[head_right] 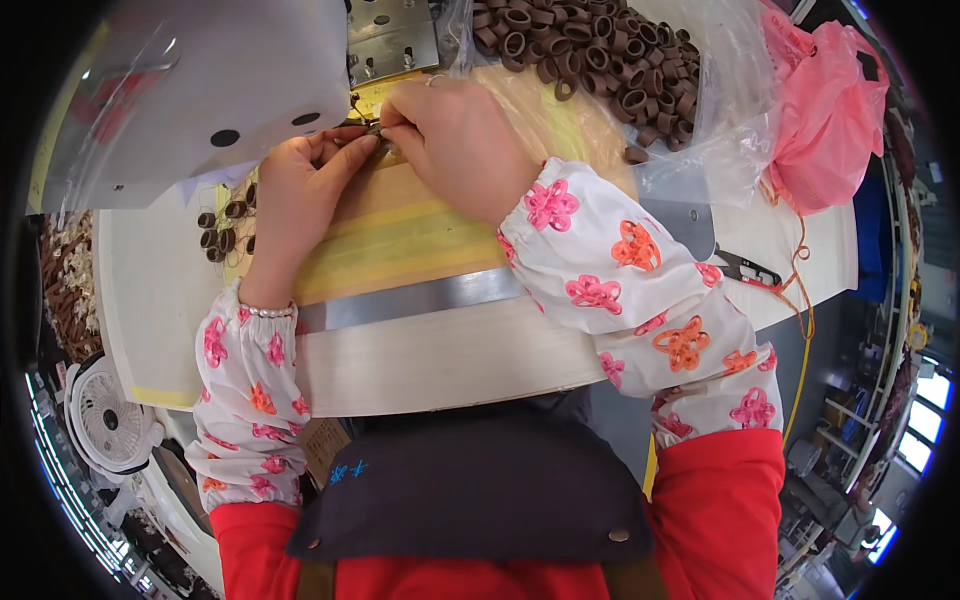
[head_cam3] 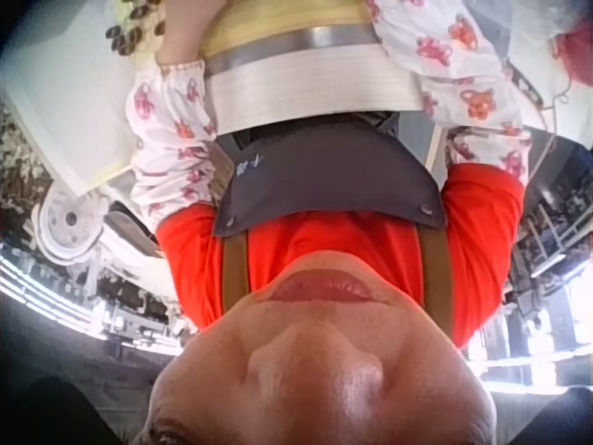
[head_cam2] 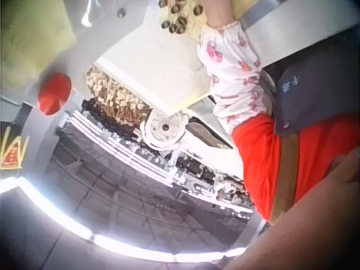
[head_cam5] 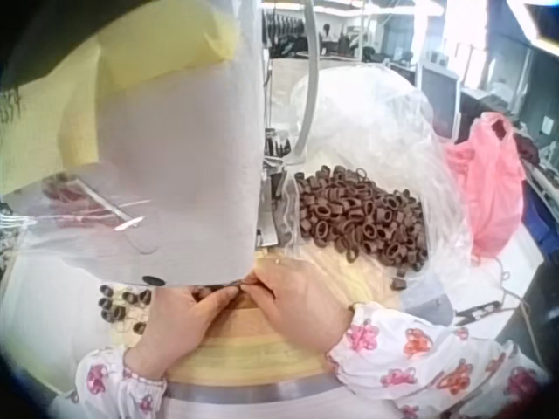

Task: Sewing small leather loop components using an industrial sewing machine.

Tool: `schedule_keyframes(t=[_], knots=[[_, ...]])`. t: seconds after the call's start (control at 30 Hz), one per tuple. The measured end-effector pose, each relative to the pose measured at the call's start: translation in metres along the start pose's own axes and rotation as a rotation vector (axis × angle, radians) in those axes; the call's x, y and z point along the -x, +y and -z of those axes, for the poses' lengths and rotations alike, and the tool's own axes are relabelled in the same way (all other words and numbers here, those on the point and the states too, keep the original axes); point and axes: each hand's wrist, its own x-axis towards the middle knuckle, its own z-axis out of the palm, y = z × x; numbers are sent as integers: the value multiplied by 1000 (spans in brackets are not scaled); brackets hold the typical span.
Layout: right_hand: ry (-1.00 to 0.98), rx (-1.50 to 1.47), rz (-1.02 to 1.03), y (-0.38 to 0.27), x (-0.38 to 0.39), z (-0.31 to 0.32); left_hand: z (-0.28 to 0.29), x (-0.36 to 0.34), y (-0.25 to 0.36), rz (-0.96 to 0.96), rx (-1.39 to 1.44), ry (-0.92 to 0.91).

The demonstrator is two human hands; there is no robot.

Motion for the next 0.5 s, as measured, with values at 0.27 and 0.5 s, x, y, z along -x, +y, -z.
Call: schedule_keyframes(t=[0.27, 0.5], knots=[[48, 18, 25, 0, 0, 0, -6, -1, -9, 39, 101, 52], [45, 28, 50, 0, 0, 0, -5, -2, -7, 72, 49, 29]])
